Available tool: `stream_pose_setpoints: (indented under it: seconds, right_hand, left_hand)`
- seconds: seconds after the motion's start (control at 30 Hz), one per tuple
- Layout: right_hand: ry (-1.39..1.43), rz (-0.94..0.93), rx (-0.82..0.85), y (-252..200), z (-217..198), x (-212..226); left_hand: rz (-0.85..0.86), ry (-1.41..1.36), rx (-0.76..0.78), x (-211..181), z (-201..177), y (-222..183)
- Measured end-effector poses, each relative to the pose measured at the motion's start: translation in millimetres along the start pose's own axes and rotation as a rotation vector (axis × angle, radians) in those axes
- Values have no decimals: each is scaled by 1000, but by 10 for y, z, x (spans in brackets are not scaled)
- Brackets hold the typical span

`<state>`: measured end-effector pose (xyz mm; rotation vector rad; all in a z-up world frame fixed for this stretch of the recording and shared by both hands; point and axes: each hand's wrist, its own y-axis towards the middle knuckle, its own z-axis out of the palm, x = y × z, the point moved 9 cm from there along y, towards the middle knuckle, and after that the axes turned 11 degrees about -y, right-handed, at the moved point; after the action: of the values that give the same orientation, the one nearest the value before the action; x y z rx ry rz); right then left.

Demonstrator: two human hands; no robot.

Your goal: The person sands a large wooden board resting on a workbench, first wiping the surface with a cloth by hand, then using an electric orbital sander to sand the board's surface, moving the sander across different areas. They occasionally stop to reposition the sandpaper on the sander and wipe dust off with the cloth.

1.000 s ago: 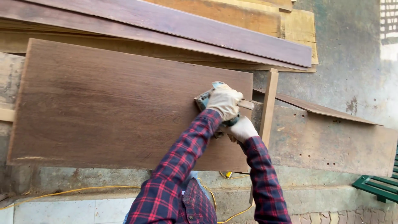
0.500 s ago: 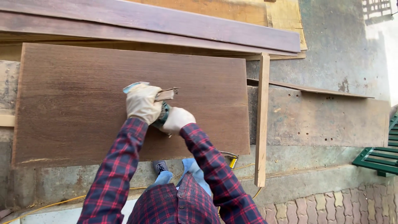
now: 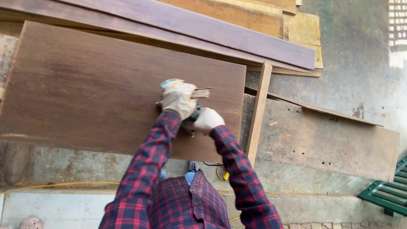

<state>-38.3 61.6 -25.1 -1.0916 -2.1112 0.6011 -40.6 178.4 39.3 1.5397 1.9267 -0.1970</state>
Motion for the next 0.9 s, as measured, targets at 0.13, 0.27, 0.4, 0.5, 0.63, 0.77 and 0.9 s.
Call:
stream_pose_setpoints:
  seconds: [0.13,0.27,0.4,0.5,0.63,0.77,0.9]
  right_hand:
    - [86,114,12,-121,-89,-895]
    - [30,80,-18,-226,-203,-1609]
    - [4,101,40,-285,-223,-2109]
    - [0,68,70,-228,-169,-2324]
    - [-82,8,63,-200,-129,-2070]
    - [-172,-211,-20,28,-42,-1641]
    - [-267,-93,64,59,-97,-777]
  left_hand:
    - [0,-40,60,-523,668,93]
    - [29,-96,63,-895,1357,47]
    - [66,-179,-132,-1298,1376,-25]
    - [44,-147,-84,-1344,1453,-77]
    - [3,-152,125,-1155,1294,-145]
    - [-29,-147,109,-847,804,-257]
    - [-72,-125,86,-361,309,-300]
